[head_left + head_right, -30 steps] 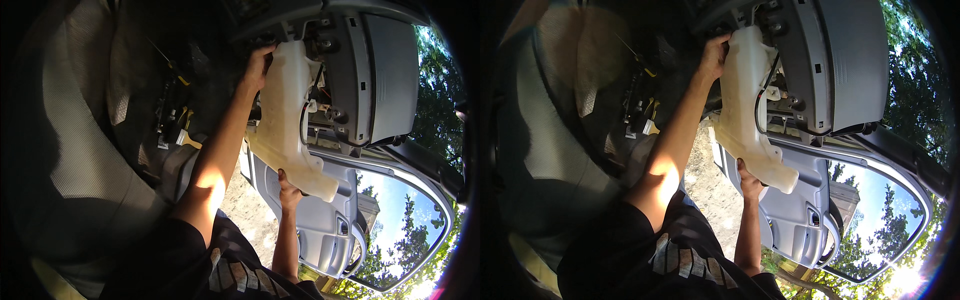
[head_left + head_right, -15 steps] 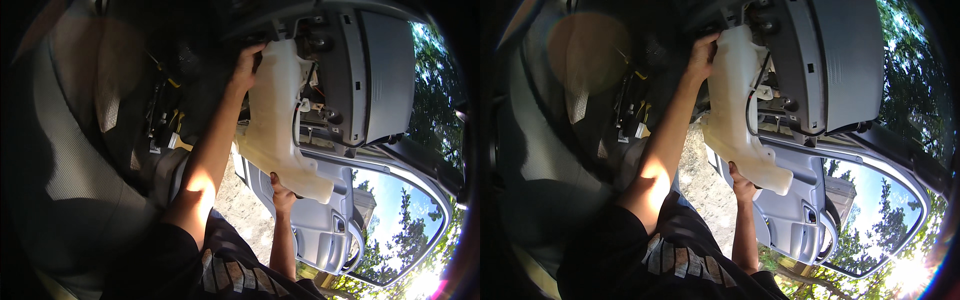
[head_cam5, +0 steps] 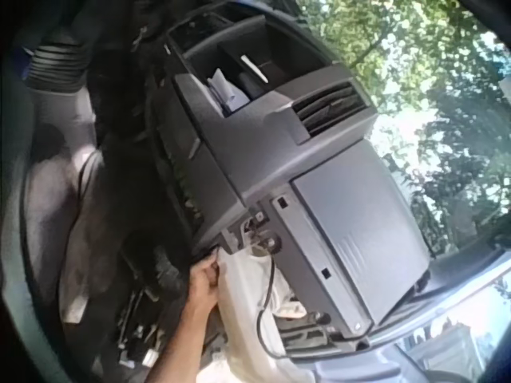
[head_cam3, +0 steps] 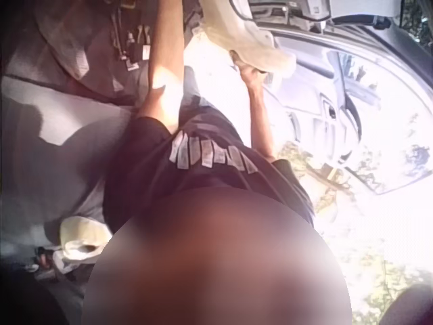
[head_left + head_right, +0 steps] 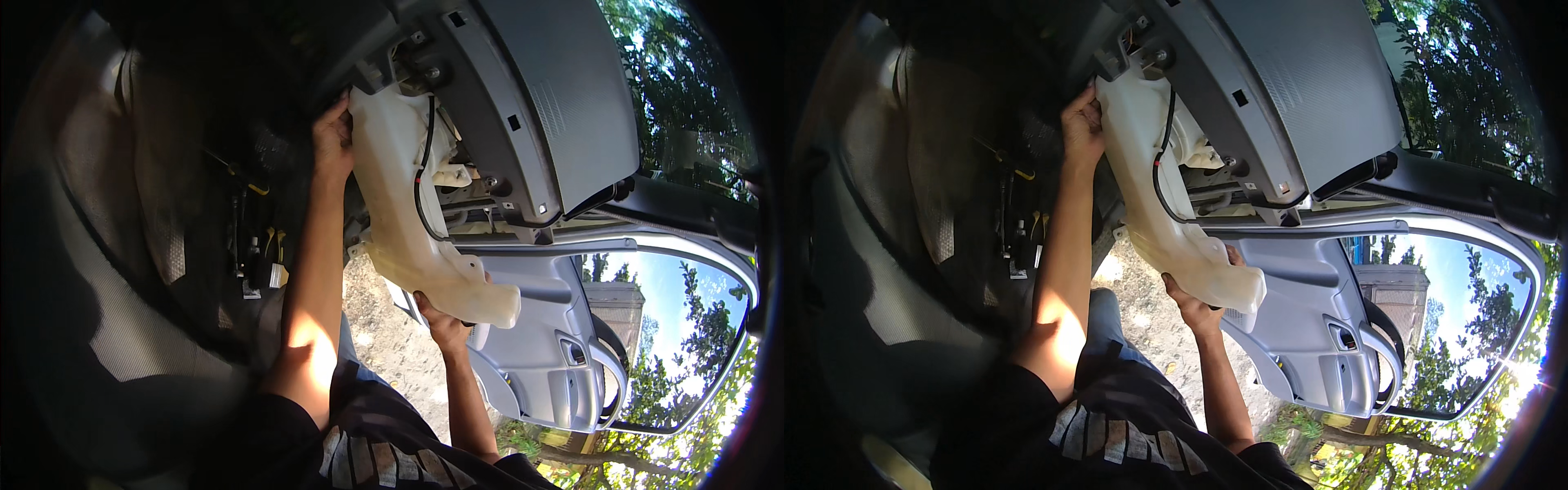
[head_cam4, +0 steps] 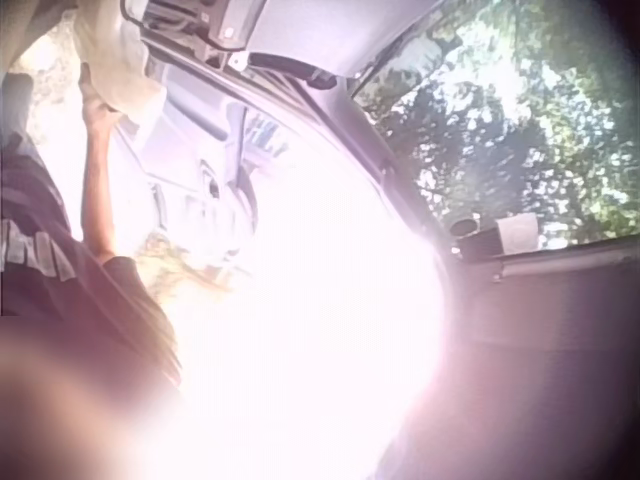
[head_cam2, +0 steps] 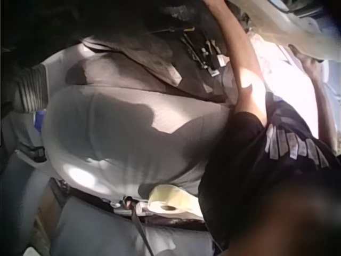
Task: The person retrieves a white plastic windshield washer fluid reservoir from a cart, walks to a white truck, and installs it inside the driver's side footwell. They connect hoses and secure the reservoir in place.
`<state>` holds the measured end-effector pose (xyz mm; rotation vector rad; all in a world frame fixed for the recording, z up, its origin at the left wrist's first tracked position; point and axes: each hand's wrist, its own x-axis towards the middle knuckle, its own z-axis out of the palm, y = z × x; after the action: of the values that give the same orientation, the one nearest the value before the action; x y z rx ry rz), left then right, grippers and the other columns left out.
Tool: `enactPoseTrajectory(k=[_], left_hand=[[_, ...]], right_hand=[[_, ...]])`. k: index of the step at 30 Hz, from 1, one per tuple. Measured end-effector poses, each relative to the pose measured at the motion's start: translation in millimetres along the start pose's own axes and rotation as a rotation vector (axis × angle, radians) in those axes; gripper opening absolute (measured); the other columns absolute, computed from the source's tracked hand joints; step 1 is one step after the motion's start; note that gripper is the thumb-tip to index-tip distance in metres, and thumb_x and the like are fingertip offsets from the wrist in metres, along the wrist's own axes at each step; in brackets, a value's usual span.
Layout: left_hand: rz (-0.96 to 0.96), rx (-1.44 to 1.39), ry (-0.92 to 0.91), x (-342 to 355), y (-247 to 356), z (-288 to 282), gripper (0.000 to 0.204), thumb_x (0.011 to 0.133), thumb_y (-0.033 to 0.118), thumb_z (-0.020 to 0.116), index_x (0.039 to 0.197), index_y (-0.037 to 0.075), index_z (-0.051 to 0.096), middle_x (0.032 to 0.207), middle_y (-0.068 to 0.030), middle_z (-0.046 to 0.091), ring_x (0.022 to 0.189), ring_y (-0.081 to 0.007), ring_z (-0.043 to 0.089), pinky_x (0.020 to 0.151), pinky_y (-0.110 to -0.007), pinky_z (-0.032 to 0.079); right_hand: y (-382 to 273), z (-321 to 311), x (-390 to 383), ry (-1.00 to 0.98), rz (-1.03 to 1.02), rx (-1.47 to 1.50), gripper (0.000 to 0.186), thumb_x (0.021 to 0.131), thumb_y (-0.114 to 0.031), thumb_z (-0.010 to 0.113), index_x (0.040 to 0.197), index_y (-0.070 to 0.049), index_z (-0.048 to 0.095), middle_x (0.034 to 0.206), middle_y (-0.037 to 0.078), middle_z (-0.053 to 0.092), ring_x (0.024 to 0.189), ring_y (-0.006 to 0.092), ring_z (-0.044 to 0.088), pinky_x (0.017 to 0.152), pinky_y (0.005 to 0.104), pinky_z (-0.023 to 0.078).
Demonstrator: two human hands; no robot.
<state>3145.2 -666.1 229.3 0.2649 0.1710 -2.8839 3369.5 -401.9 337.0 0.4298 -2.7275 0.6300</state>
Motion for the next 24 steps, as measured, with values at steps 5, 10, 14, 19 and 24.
enactPoseTrajectory(k=[5, 10, 14, 19, 24], left_hand=[[0.016, 0.012, 0.022, -1.5, 7.3, -4.6, 0.036, 0.093, 0.019, 0.069, 0.124, 0.002, 0.067, 0.120, -0.0130, 0.070, 0.115, -0.0285, 0.063, 0.108, -0.040, 0.046], [0.030, 0.003, -0.033, 1.8, 9.0, -15.8, 0.031, 0.091, 0.017, 0.071, 0.117, 0.000, 0.069, 0.113, -0.0127, 0.071, 0.110, -0.0273, 0.063, 0.105, -0.039, 0.047], [0.017, -0.014, -0.051, 4.9, 9.3, -14.5, 0.027, 0.089, 0.014, 0.074, 0.111, -0.001, 0.072, 0.112, -0.0117, 0.072, 0.106, -0.0247, 0.065, 0.101, -0.037, 0.050], [0.021, -0.001, -0.080, 5.1, 13.7, -9.2, 0.025, 0.088, 0.009, 0.076, 0.111, -0.001, 0.074, 0.108, -0.0097, 0.074, 0.100, -0.0211, 0.068, 0.099, -0.035, 0.052], [-0.127, 0.028, -0.100, 2.4, 22.5, -13.7, 0.026, 0.090, 0.014, 0.076, 0.112, 0.001, 0.075, 0.108, -0.0082, 0.075, 0.098, -0.0190, 0.068, 0.096, -0.034, 0.052]], right_hand=[[8.3, 5.0, 2.2, -0.049, -0.008, -0.050, 0.061, 0.078, -0.025, 0.091, 0.123, 0.002, 0.060, 0.111, 0.015, 0.068, 0.097, 0.0288, 0.065, 0.090, 0.0417, 0.053], [12.8, 11.1, 2.7, -0.031, 0.049, 0.035, 0.037, 0.086, -0.025, 0.087, 0.108, 0.001, 0.074, 0.103, 0.011, 0.074, 0.091, 0.0248, 0.068, 0.088, 0.0372, 0.054], [-3.9, 8.8, 7.2, -0.066, 0.121, 0.063, 0.038, 0.087, -0.022, 0.087, 0.111, 0.003, 0.072, 0.105, 0.011, 0.074, 0.093, 0.0239, 0.067, 0.090, 0.0368, 0.053], [-19.0, 10.9, 15.4, -0.066, 0.117, 0.096, 0.038, 0.087, -0.018, 0.086, 0.112, 0.005, 0.070, 0.106, 0.011, 0.072, 0.094, 0.0246, 0.066, 0.091, 0.0379, 0.053], [-18.8, 10.0, 14.3, -0.087, 0.160, 0.115, 0.037, 0.087, -0.020, 0.087, 0.112, 0.003, 0.072, 0.107, 0.012, 0.074, 0.095, 0.0249, 0.067, 0.090, 0.0381, 0.054]])
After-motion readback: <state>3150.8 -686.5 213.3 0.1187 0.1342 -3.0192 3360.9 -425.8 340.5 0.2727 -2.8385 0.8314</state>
